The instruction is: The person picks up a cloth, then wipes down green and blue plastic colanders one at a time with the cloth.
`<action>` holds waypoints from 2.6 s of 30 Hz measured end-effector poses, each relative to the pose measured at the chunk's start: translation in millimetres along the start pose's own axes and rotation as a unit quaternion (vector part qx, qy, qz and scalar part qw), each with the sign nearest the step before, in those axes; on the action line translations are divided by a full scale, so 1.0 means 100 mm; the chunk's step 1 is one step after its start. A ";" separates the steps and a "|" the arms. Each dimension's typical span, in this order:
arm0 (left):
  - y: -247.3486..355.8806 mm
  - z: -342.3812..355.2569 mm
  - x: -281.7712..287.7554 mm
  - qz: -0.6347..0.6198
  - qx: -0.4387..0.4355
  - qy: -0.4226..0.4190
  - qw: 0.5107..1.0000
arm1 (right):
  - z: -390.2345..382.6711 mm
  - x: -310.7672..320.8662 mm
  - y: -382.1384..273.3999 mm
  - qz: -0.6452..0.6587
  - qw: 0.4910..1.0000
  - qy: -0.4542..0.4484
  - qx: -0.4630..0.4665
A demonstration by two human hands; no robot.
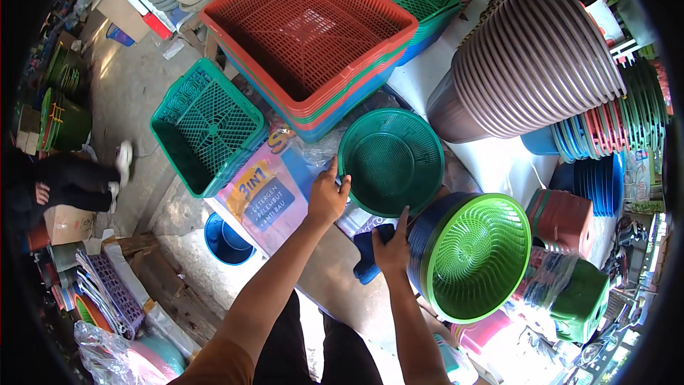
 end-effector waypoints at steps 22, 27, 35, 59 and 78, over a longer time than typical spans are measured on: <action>-3.09 -4.02 2.03 0.067 0.400 0.197 0.892 | -1.50 -3.15 -0.51 -0.129 0.899 -0.339 0.246; -4.30 -3.99 2.21 0.001 0.506 0.221 0.834 | -1.10 -4.43 -0.92 -0.155 0.918 -0.330 0.153; -5.44 -3.58 2.37 -0.005 0.557 0.233 0.798 | -0.07 -5.80 -0.93 -0.270 0.944 -0.120 0.147; -5.34 -3.54 2.53 -0.048 0.568 0.275 0.774 | -0.32 -5.64 -0.89 -0.198 0.970 -0.087 0.112; -1.65 -3.61 3.72 -0.396 0.291 0.372 0.787 | -1.87 -2.32 -1.32 0.043 0.965 -0.207 0.153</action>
Point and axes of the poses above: each hand's wrist, its own z-axis towards the middle knuckle, its own x-axis out of the back of the hand, y = z × x, the point moved 3 cm from there along z, towards the middle knuckle, and after that the axes turned 8 degrees about -z, right-handed, at the moved point
